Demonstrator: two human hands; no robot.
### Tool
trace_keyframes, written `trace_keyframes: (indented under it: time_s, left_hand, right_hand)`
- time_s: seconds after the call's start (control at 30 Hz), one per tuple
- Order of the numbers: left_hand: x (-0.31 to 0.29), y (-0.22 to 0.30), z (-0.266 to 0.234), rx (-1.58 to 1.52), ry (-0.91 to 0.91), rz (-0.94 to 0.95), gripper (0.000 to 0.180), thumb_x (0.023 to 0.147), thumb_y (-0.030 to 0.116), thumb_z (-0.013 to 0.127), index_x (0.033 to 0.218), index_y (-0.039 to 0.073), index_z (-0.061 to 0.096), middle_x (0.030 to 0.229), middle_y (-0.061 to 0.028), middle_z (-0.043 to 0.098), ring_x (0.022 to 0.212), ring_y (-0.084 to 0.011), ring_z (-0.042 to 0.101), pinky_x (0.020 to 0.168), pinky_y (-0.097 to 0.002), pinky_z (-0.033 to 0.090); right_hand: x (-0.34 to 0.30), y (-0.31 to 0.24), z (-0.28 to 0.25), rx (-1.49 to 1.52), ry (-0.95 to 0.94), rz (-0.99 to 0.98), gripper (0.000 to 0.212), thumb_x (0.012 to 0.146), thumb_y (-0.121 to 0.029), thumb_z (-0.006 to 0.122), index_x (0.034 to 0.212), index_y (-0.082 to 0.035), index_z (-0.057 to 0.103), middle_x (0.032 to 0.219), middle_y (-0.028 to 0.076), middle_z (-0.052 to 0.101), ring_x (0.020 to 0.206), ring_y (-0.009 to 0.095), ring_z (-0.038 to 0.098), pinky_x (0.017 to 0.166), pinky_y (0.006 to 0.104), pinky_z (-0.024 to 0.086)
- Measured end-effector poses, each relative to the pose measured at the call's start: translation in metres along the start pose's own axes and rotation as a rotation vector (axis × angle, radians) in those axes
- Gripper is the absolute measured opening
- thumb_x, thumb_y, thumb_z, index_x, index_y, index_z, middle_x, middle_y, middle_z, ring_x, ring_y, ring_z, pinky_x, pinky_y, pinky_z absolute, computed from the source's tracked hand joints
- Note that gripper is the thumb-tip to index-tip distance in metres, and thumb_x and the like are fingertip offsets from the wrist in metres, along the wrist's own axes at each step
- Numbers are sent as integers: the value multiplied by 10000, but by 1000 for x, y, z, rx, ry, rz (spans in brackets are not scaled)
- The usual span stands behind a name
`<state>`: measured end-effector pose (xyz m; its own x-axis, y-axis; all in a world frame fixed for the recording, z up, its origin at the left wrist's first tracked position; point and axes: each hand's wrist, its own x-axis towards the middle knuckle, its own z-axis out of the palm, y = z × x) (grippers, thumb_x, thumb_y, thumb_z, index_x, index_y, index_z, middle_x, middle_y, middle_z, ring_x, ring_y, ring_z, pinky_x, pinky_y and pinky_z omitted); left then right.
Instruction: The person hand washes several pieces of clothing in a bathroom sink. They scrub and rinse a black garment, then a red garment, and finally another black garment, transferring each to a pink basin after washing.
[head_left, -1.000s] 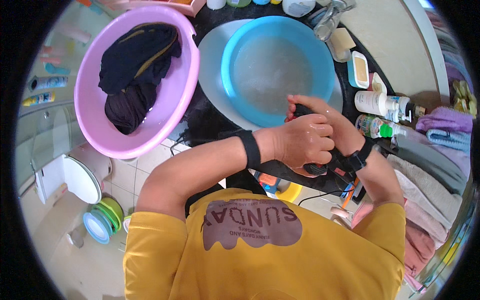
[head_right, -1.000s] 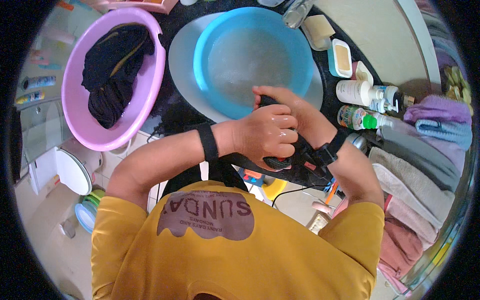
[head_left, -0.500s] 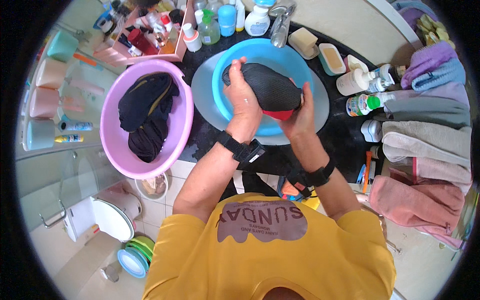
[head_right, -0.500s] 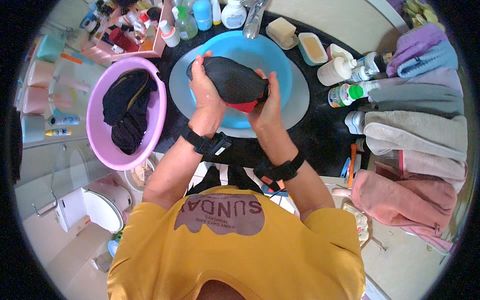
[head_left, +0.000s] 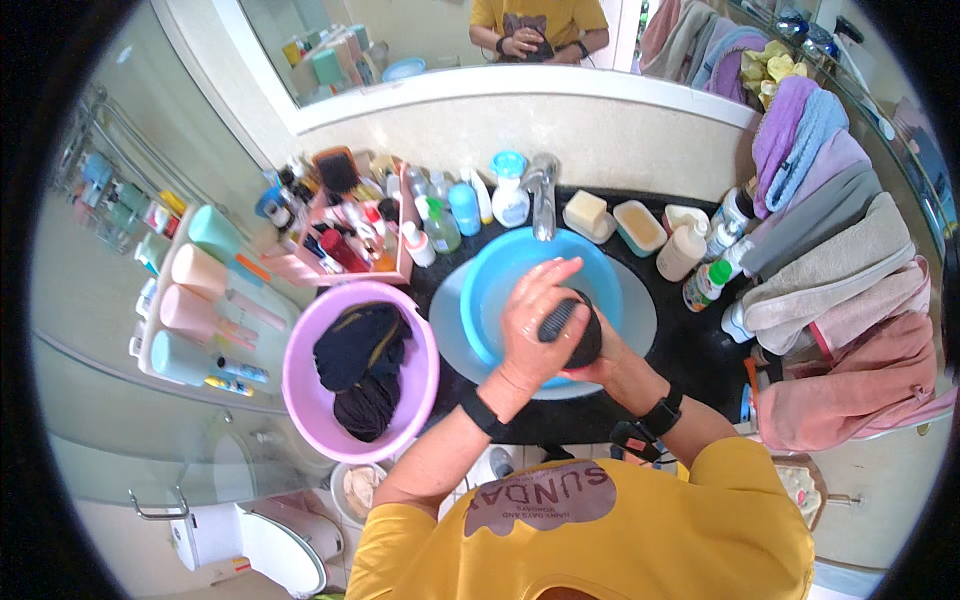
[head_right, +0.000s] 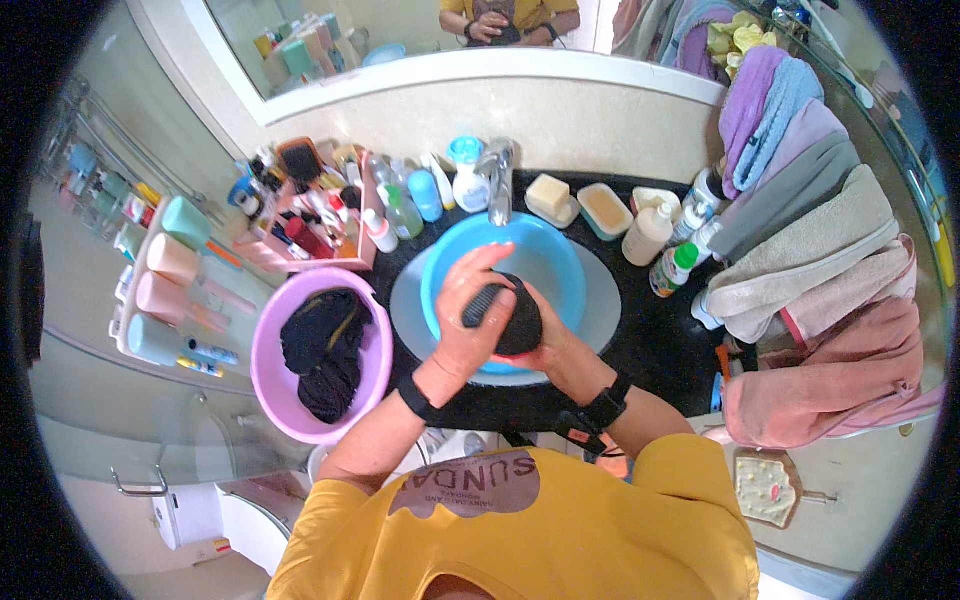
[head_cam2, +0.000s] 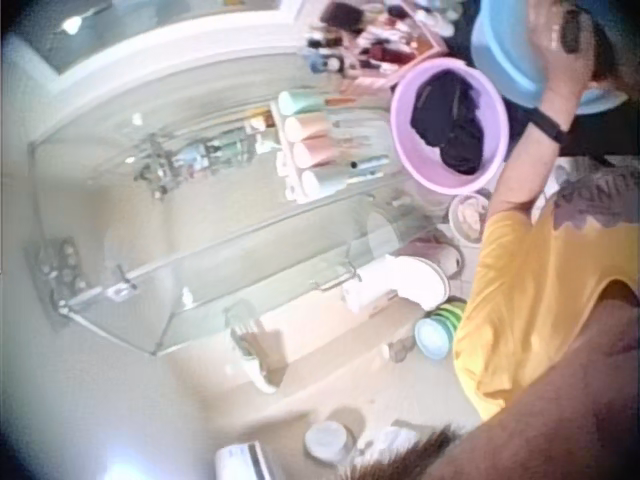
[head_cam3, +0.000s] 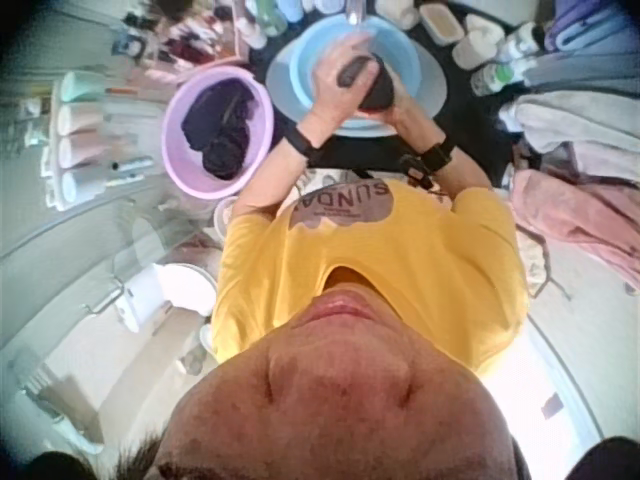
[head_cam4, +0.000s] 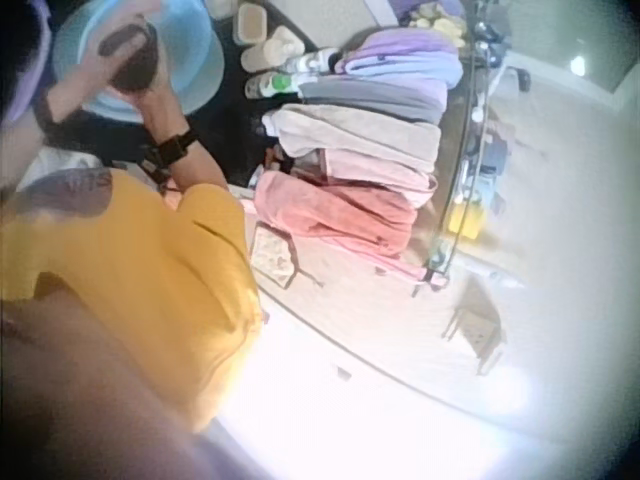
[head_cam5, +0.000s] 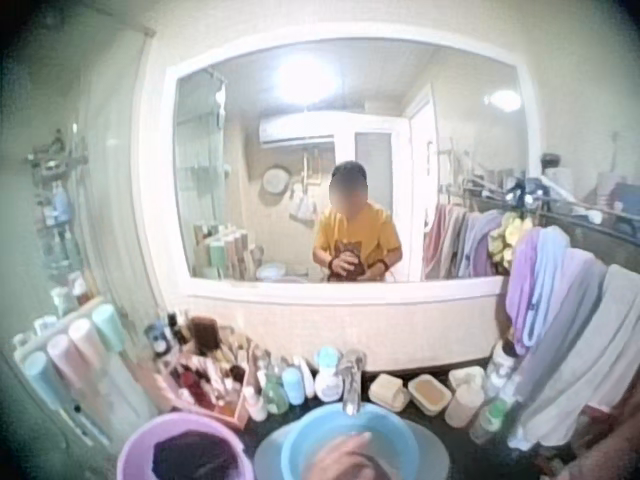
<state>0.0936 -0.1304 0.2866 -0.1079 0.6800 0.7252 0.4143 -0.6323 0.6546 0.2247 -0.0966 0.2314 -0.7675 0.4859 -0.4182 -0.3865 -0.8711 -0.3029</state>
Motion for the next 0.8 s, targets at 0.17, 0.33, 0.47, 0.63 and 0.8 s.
trace_keyframes:
  time_s: [0.17, 0.33, 0.47, 0.63, 0.8]
  left_hand:
    - [15, 16, 4, 130, -76, 173, 178, 664, 78, 730, 813, 84, 632, 889, -73, 667, 857, -282, 646, 737, -373, 518]
    - [22, 35, 7, 229, -238, 364, 213, 623, 136, 748, 793, 103, 624, 858, -32, 644, 807, -240, 617, 709, -369, 491]
    - [29, 33, 14, 235, -349, 483, 269, 587, 199, 750, 794, 117, 599, 874, -17, 606, 828, -233, 582, 718, -381, 479]
    - [29, 23, 22, 240, -485, 591, 397, 551, 282, 732, 883, 125, 580, 891, -30, 565, 899, -242, 552, 824, -414, 438]
    - [28, 17, 28, 330, -447, 697, 325, 564, 311, 665, 822, 149, 553, 850, -24, 534, 863, -237, 516, 807, -388, 398]
  right_hand:
    - [2, -11, -1, -197, 196, 76, 323, 910, -460, 527, 1068, -194, 619, 1045, 17, 677, 922, 176, 658, 785, 380, 559]
    - [11, -31, -5, -294, 17, 223, 277, 933, -422, 517, 1014, -179, 620, 984, 22, 674, 864, 167, 646, 762, 340, 546]
    - [23, -62, -6, -403, -1, 375, 252, 952, -392, 508, 971, -167, 621, 934, 27, 671, 818, 159, 637, 743, 308, 535]
    - [26, -85, 27, -585, 67, 487, 318, 964, -419, 513, 839, -152, 633, 768, -6, 650, 683, 122, 591, 636, 292, 507]
    - [1, -97, 62, -766, 136, 416, 242, 973, -330, 541, 949, -103, 622, 842, -7, 624, 736, 126, 563, 733, 294, 497]
